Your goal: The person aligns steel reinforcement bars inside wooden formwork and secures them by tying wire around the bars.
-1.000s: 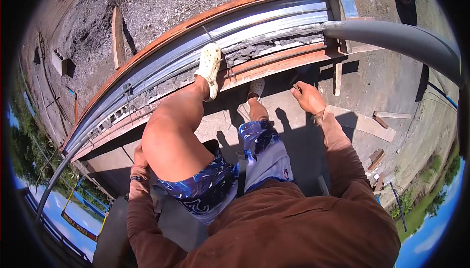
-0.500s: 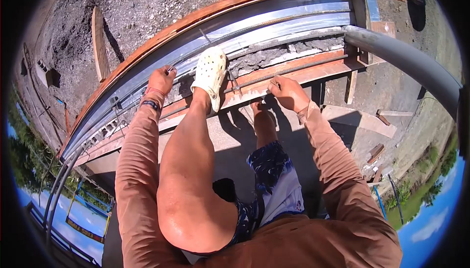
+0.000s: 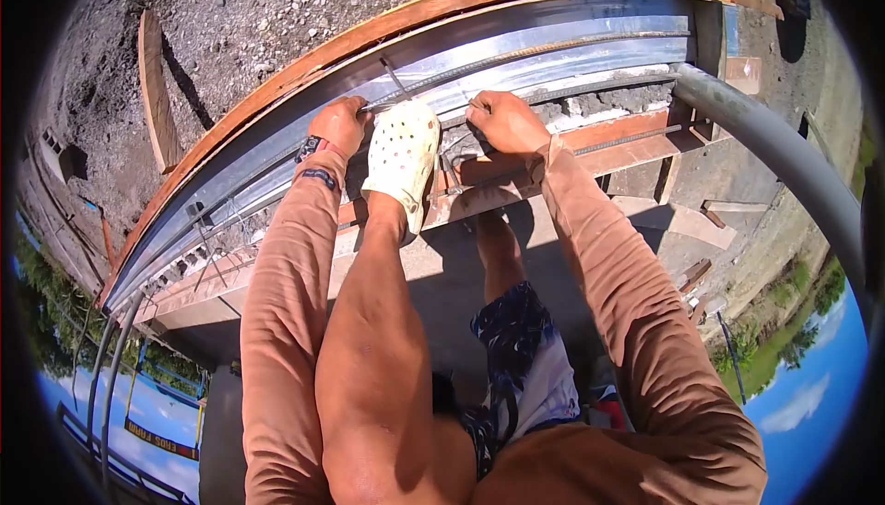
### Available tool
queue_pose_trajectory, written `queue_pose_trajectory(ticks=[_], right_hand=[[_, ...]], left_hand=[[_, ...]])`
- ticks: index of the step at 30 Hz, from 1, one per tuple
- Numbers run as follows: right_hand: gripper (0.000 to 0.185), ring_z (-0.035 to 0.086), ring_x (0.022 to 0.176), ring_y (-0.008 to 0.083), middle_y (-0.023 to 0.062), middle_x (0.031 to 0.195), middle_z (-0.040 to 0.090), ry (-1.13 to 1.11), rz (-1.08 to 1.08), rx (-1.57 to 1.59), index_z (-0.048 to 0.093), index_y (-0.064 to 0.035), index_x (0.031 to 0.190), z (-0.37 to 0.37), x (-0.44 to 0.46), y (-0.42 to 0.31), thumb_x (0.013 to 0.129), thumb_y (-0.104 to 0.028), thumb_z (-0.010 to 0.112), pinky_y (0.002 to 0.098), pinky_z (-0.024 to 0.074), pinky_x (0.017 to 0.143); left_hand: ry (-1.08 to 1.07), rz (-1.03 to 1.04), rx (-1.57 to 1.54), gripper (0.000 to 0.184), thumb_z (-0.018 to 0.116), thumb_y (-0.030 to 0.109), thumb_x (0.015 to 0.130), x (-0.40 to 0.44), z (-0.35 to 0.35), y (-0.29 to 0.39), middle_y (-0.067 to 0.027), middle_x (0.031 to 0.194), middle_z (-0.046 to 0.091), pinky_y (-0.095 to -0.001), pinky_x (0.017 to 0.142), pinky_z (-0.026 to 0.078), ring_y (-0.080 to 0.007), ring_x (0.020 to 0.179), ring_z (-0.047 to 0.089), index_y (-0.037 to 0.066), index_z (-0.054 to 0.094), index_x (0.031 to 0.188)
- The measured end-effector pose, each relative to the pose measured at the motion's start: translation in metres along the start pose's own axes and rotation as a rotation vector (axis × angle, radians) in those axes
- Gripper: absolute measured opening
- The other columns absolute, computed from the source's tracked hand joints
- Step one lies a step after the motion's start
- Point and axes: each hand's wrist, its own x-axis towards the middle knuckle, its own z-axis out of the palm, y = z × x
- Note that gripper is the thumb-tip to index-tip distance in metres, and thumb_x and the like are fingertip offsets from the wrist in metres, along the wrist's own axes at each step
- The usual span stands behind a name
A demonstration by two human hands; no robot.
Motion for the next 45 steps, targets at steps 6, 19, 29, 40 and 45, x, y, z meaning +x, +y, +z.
queue_pose_trajectory(ticks=[6, 19, 29, 40, 45], right_hand=[[0.032, 0.058, 0.09, 0.0395, 0.0239, 0.091, 0.062, 0.064, 0.015, 0.096, 0.063, 0.0009, 0.091, 0.022, 0.02, -0.001, 0.083, -0.028, 0.054, 0.0432, 0.0454, 0.078], [0.032, 0.057, 0.093, 0.0367, 0.0218, 0.097, 0.062, 0.122, 0.136, 0.194, 0.062, 0.0001, 0.091, 0.025, 0.034, 0.002, 0.083, -0.03, 0.056, 0.0401, 0.0456, 0.081], [0.026, 0.031, 0.044, 0.0058, -0.003, 0.06, 0.039, 0.24, 0.347, 1.063, 0.051, -0.0064, 0.084, 0.003, 0.047, 0.005, 0.092, -0.031, 0.051, 0.0219, 0.0266, 0.037], [0.033, 0.028, 0.043, 0.0067, -0.0038, 0.058, 0.035, 0.23, 0.409, 1.146, 0.05, -0.0072, 0.076, 0.0, 0.07, 0.026, 0.088, -0.037, 0.059, 0.0232, 0.0221, 0.036], [0.025, 0.028, 0.044, 0.0066, -0.0036, 0.061, 0.036, 0.238, 0.42, 1.265, 0.048, -0.0097, 0.075, 0.0, 0.071, 0.028, 0.089, -0.028, 0.06, 0.0229, 0.0217, 0.035]], left_hand=[[0.095, 0.011, -0.059, 0.025, 0.06, 0.025, 0.082, 0.004, 0.0, -0.003, -0.0143, 0.096, 0.064, -0.0419, 0.075, 0.048, -0.0342, 0.089, 0.061, 0.011, 0.064, 0.102], [0.144, 0.03, -0.112, 0.025, 0.066, 0.019, 0.078, 0.005, 0.005, -0.015, -0.0186, 0.092, 0.064, -0.0399, 0.073, 0.049, -0.0356, 0.086, 0.061, 0.005, 0.064, 0.099], [0.082, -0.047, -0.137, 0.021, 0.059, 0.024, 0.081, 0.0, 0.0, -0.002, -0.0178, 0.085, 0.064, -0.0417, 0.069, 0.049, -0.0349, 0.082, 0.062, 0.008, 0.065, 0.093], [0.069, -0.048, -0.159, 0.021, 0.056, 0.024, 0.079, -0.004, -0.002, -0.002, -0.0143, 0.094, 0.063, -0.0437, 0.079, 0.048, -0.033, 0.091, 0.06, 0.009, 0.063, 0.092], [-0.041, -0.045, -0.16, 0.022, 0.056, 0.023, 0.079, -0.002, -0.007, -0.002, -0.0151, 0.097, 0.062, -0.0433, 0.081, 0.047, -0.0329, 0.093, 0.06, 0.01, 0.063, 0.096]])
